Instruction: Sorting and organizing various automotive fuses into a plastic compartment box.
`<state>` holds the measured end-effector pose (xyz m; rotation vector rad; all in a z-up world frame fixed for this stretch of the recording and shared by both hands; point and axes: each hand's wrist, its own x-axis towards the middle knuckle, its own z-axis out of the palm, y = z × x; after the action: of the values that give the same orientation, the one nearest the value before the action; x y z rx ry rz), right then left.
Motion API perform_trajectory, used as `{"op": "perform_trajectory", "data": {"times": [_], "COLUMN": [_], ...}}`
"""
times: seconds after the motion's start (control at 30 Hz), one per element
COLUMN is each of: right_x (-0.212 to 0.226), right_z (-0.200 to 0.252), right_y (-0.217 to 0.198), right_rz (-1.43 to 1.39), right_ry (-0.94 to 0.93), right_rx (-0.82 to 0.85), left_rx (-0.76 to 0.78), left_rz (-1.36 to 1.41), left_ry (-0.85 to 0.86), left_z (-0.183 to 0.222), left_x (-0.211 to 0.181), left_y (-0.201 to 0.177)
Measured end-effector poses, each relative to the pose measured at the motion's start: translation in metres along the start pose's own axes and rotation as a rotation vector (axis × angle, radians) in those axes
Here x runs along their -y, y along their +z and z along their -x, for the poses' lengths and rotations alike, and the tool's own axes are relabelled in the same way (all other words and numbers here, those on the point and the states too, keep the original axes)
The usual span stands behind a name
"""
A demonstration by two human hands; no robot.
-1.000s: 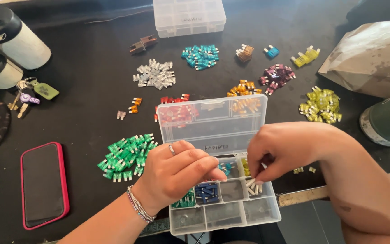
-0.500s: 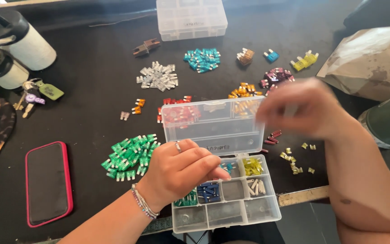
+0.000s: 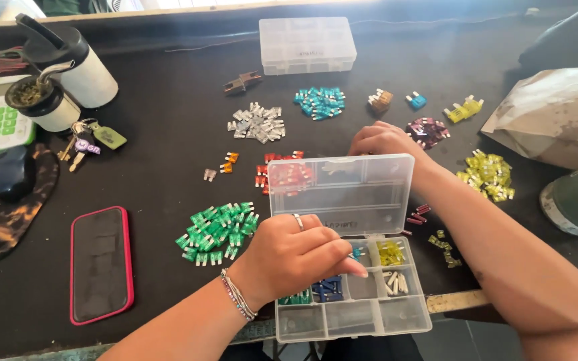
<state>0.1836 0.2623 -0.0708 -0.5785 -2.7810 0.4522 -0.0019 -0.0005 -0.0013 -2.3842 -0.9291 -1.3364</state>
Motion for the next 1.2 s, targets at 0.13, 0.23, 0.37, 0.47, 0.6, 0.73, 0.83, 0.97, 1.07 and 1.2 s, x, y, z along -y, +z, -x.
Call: {"op": "perform_trajectory", "data": {"times": [0.13,0.23,0.37,0.47,0.6,0.73,0.83,0.97,1.07,1.2], "right_x": [-0.007,0.009,0.036,0.063,0.088,0.113,0.119,0.137,0.145,0.148], "right_z": [0.004,0.009,0.027,0.039,0.048,0.047,0.047,0.048,0.05,0.052], "right_y": [0.008,-0.011,-0.056,-0.076,-0.066,-0.071,-0.076,-0.077,-0.076,-0.072], "right_rz": [-0.018,-0.07,-0.202,-0.413,-0.519,-0.515,-0.46,-0.407,-0.382,-0.358], "right_ry": [0.022,-0.078,0.415,0.335,-0.164,-0.316,-0.444,-0.583,-0.619,-0.624], "right_rx": [-0.03,-0.084,-0.332,-0.497,-0.408,-0.462,-0.467,-0.406,-0.383,-0.367], "left_rx": [0.012,0.023,0.035,0.032,0.027,0.025,0.022,0.008,0.003,-0.011], "left_rz": [-0.008,-0.023,-0.079,-0.103,-0.109,-0.109,-0.093,-0.097,-0.107,-0.111], "left_ry": [0.006,-0.006,-0.051,-0.093,-0.153,-0.196,-0.215,-0.198,-0.182,-0.136], "left_z": [-0.001,-0.001,0.001,0.003,0.002,-0.003,-0.001,-0.003,-0.006,-0.004], "left_x": [-0.001,0.001,0.004,0.006,0.005,0.002,0.002,0.0,-0.003,-0.003], "left_y": [-0.001,0.001,0.004,0.006,0.007,0.002,0.001,0.001,-0.001,0.0]}}
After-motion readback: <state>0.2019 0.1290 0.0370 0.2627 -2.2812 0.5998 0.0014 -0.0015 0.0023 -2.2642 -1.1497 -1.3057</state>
